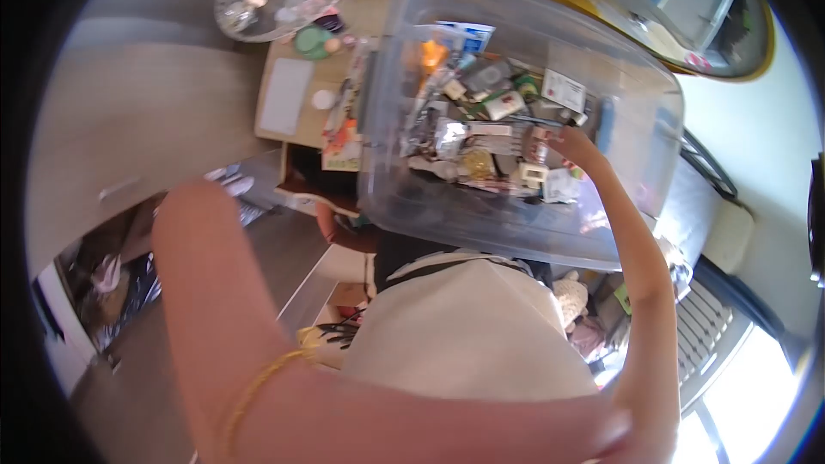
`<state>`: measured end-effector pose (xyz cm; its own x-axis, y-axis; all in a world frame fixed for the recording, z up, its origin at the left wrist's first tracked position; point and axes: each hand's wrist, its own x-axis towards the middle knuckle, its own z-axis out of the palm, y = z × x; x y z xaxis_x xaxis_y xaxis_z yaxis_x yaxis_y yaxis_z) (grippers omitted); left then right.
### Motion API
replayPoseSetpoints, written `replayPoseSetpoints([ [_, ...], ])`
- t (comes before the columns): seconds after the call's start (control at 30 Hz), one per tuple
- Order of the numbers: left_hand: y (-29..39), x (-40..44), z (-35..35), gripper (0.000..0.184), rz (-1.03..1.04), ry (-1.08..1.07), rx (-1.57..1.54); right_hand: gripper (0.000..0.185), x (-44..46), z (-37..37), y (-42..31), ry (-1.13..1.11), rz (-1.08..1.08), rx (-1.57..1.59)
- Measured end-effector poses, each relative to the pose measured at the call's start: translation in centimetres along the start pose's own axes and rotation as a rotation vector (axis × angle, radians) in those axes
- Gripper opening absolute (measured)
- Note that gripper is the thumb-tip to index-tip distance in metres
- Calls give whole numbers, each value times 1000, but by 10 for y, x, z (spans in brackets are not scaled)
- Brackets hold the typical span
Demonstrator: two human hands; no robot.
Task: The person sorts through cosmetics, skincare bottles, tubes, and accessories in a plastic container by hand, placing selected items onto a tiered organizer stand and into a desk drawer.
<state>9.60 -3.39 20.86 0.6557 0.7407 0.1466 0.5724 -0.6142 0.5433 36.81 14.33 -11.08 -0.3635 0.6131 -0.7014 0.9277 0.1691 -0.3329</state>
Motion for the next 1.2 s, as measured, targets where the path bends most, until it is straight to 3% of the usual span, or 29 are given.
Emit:
replayPoseSetpoints([
  [0.03, -1, 1, 1, 20, 0, -7, 1, 29, 3, 10, -10, -17, 120, 124],
  [0.17, -5, 9, 8, 24, 2, 11, 4, 31, 36, 52, 35, -27, 44, 116],
  [0.27, -5, 8, 9, 28, -9, 36, 11, 39, 59, 63, 30, 112, -408, -592],
  [0.3, -3, 6, 9, 29, -11, 41, 23, 38, 58, 53, 20, 58, -505, -608],
  [0.37, -4, 3, 5, 32, -24, 67, 36, 35, 36, 34, -1, 50, -449, -184],
  [0.4, -5, 1, 4, 33, -19, 91, 40, 35, 0, 10, -22, 81, -258, 250],
  [0.47, -8, -1, -1, 36, -21, 159, 52, 38, -19, -16, -42, 146, -445, 114],
  [0.5, -10, -3, -3, 37, -28, 198, 54, 44, -30, -26, -55, 178, -554, 315],
  [0.53, -13, -2, -5, 39, -39, 241, 54, 51, -52, -46, -81, 99, -441, 402],
  [0.6, -22, -3, -8, 41, -80, 327, 55, 52, -69, -53, -107, 183, -569, 734],
  [0.7, -42, -3, 11, 46, -232, 487, 25, 53, -101, -60, -155, 296, -740, 897],
  [0.87, -61, -10, 78, 59, -609, 742, -47, 59, -128, -50, -217, 583, -1001, 420],
  [1.0, -82, -35, 71, 52, -629, 913, 27, 58, -133, -43, -243, 490, -1018, 528],
  [1.07, -95, -48, 53, 50, -888, 979, -162, 56, -129, -47, -243, 486, -1024, 539],
  [1.2, -193, -66, 34, 51, -730, 1218, 115, 49, -115, -42, -223, 442, -962, 617],
])
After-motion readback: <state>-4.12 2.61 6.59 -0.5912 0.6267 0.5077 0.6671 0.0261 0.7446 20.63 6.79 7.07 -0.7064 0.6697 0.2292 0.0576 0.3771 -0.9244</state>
